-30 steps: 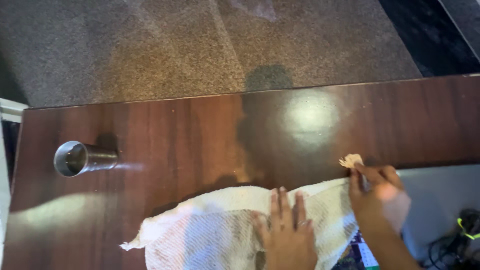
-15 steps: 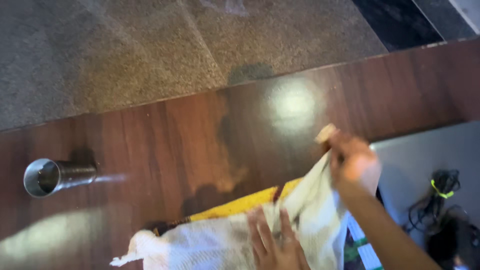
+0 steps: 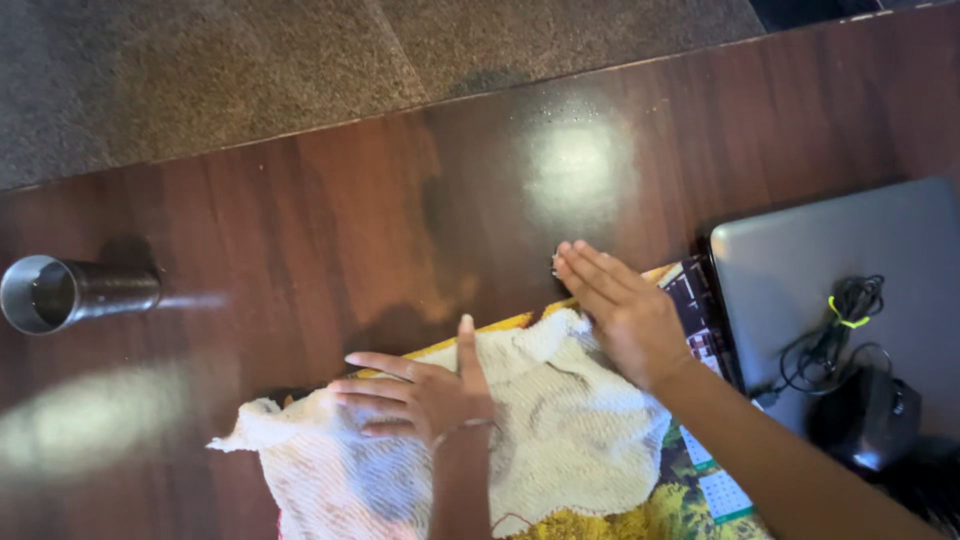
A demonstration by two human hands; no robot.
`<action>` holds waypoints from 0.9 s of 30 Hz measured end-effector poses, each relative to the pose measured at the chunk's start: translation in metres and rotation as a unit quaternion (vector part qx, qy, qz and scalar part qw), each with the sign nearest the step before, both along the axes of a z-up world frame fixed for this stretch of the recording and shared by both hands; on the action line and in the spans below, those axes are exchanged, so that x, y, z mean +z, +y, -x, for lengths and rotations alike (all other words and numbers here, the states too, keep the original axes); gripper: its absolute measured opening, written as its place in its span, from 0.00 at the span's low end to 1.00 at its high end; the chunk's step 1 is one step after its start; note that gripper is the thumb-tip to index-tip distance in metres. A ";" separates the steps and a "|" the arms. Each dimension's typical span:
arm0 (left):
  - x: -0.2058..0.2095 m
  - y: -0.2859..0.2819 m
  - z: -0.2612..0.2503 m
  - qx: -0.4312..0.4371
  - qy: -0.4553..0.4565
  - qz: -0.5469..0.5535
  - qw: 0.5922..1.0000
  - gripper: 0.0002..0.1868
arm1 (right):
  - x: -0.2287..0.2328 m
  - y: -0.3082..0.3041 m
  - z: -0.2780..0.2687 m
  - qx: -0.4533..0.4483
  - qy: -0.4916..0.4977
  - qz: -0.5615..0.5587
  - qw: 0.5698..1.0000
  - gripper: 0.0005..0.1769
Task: The person wipes a dark wooden table with a white cloth, repeatedly dipping the cloth into a small metal cup of liquid. The person moves the cup across the table and continues wiping different sections of the surface.
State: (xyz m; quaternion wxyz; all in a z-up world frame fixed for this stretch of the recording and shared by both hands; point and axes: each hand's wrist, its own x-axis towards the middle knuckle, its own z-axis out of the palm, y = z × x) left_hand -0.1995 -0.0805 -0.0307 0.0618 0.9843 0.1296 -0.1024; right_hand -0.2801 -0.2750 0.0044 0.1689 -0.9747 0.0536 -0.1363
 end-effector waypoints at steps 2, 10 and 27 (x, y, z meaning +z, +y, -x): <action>-0.009 -0.001 -0.010 0.046 0.036 0.007 0.998 0.80 | -0.005 -0.010 0.003 -0.054 -0.007 -0.008 0.998 0.37; -0.012 0.006 -0.025 0.093 0.116 0.061 0.987 0.93 | -0.022 0.016 -0.018 -0.236 -0.026 -0.078 0.968 0.41; -0.001 0.010 -0.038 0.091 0.208 0.043 0.973 1.01 | -0.012 0.034 -0.024 -0.176 0.123 0.015 0.977 0.41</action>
